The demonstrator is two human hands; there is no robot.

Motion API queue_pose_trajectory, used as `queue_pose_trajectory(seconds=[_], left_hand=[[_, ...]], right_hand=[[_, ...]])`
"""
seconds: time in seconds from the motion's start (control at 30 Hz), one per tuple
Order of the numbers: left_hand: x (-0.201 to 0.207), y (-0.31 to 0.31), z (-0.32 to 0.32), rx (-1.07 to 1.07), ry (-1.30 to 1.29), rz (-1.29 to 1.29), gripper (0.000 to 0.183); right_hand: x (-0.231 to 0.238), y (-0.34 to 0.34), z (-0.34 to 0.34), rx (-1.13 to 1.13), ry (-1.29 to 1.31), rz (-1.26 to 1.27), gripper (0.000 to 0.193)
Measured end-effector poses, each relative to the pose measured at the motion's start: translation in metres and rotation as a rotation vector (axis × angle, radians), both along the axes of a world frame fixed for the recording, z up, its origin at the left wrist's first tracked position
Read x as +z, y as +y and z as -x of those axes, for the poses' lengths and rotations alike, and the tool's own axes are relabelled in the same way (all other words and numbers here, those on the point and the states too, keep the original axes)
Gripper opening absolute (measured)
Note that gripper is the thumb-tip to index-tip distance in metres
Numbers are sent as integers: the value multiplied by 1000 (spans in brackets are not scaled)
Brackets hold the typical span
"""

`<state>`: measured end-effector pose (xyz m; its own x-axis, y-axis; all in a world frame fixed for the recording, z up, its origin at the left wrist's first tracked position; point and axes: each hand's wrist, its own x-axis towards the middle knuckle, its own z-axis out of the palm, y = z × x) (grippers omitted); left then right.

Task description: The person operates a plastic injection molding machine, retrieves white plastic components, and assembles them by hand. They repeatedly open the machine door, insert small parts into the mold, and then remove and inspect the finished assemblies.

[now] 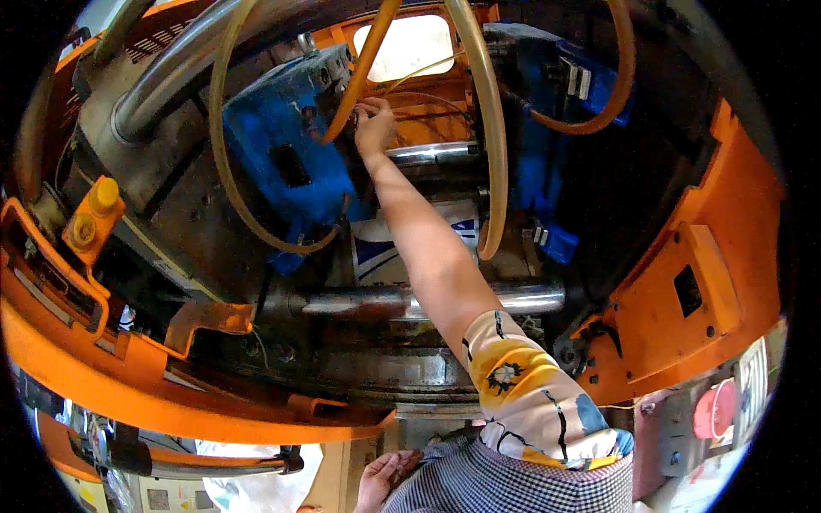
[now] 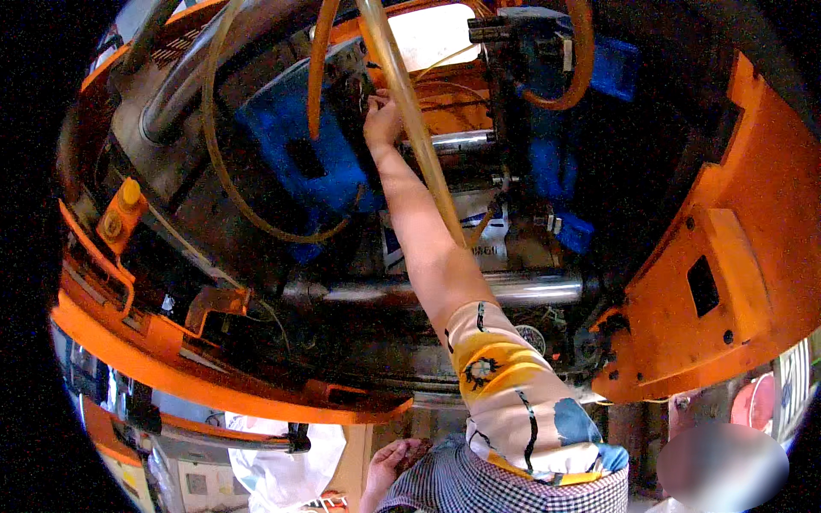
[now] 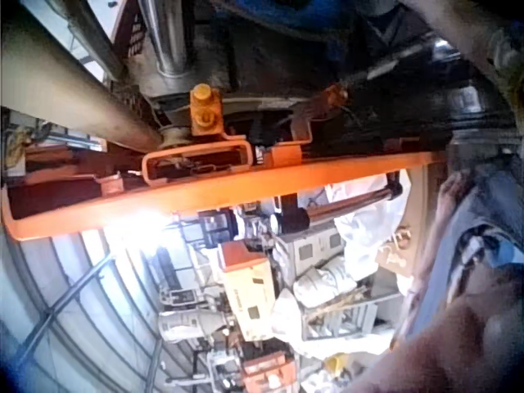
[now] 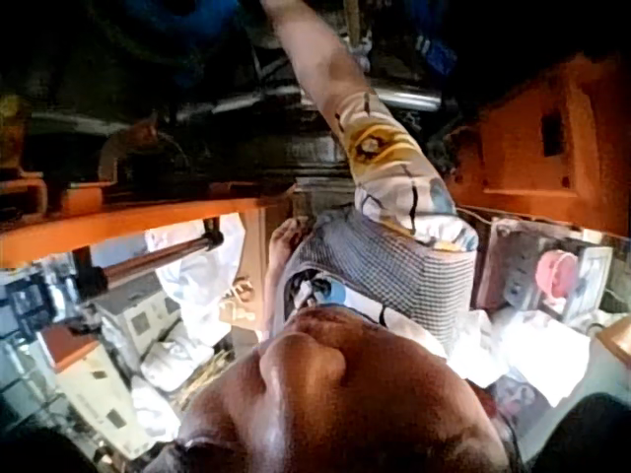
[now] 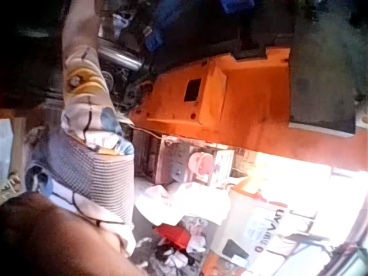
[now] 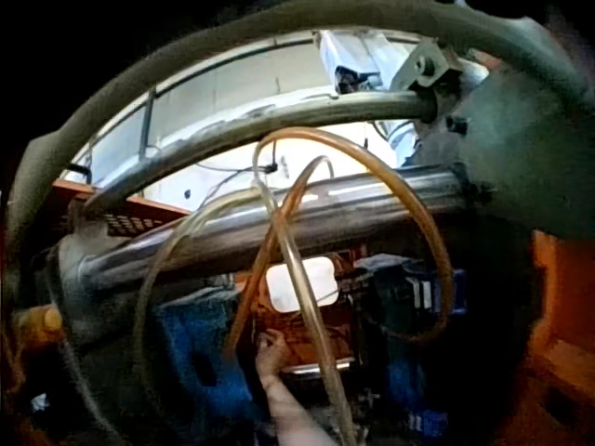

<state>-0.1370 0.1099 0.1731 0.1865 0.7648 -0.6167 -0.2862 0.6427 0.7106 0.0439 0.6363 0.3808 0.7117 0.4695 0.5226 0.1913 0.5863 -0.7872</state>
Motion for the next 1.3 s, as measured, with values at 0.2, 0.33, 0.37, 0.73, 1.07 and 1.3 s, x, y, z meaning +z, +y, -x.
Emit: queue_pose_trajectory(seconds=[0.2,0.33,0.37,0.73,1.07,1.3], left_hand=[[11,8,-5,-6,37,-75,28],[19,8,-12,61,32,-111,25],[19,8,-12,62,15,-121,25],[0,12,2,19,-35,-21,29],[9,10,-5,98,-24,-11,26],[6,15,-8,153,-65,19,24]], right_hand=[[22,13,4,37,42,-149,20],[23,16,5,9,-48,-72,21],[23,18,5,-12,-63,-49,21],[17,36,7,-171,-137,-173,20],[20,28,12,-160,-294,32,33],[7,12,19,-117,-598,85,72]])
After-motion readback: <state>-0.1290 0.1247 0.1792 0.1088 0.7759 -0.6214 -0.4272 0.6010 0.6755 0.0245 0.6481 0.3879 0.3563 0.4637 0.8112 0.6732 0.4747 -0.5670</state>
